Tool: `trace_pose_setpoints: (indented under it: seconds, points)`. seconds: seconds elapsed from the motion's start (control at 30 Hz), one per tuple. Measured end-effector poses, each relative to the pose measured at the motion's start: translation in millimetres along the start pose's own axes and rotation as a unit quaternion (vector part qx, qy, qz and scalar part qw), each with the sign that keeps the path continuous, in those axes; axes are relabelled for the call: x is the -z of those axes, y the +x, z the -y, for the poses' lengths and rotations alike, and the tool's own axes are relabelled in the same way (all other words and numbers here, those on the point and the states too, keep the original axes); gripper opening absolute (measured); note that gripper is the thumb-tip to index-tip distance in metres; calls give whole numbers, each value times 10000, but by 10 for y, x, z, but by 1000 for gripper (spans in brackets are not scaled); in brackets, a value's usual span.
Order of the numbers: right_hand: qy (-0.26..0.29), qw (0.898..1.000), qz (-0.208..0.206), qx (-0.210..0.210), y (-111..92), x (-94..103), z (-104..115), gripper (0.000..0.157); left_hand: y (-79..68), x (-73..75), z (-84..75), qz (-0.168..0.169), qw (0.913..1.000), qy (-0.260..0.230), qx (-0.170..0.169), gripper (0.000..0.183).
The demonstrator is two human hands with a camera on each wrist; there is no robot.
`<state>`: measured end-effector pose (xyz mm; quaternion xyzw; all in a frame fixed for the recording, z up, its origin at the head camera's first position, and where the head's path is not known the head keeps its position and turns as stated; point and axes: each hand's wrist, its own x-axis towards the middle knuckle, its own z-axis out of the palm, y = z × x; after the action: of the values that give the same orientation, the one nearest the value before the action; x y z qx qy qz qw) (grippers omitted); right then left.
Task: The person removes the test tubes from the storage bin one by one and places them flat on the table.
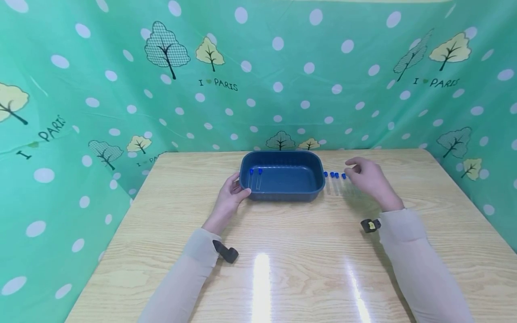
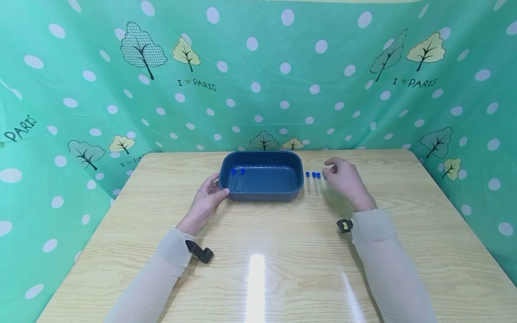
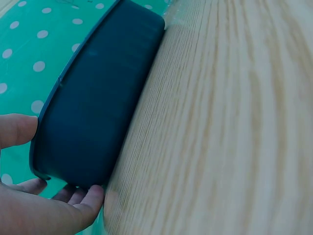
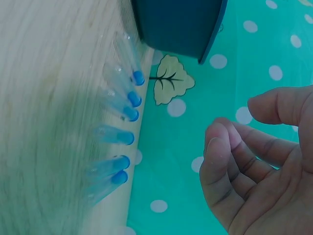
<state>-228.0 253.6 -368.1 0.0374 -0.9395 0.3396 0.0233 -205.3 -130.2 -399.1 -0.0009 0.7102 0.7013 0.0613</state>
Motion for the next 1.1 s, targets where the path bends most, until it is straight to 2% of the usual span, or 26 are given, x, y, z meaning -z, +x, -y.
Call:
trace_pose_setpoints:
  seconds: [0.2, 0.53, 0.7, 0.9, 1.1]
  points:
    - [-91, 9998, -24, 173, -14, -49, 86, 42, 1, 12, 0, 5, 10000, -2, 21, 71]
    - [55, 9993, 163, 330, -38, -123, 189, 41, 168, 65, 254, -114, 9999, -36, 39, 71]
    - [51, 9990, 202, 392, -56, -158, 247, 40, 165, 54, 277, -228, 9997, 11, -55, 69]
    - [27, 9975, 126, 692, -77, -229, 347, 37, 171, 43, 279, -202, 9997, -52, -97, 69]
    - [270, 9967, 176, 748, -76, -336, 444, 36, 174, 35, 271, -169, 9997, -110, -155, 69]
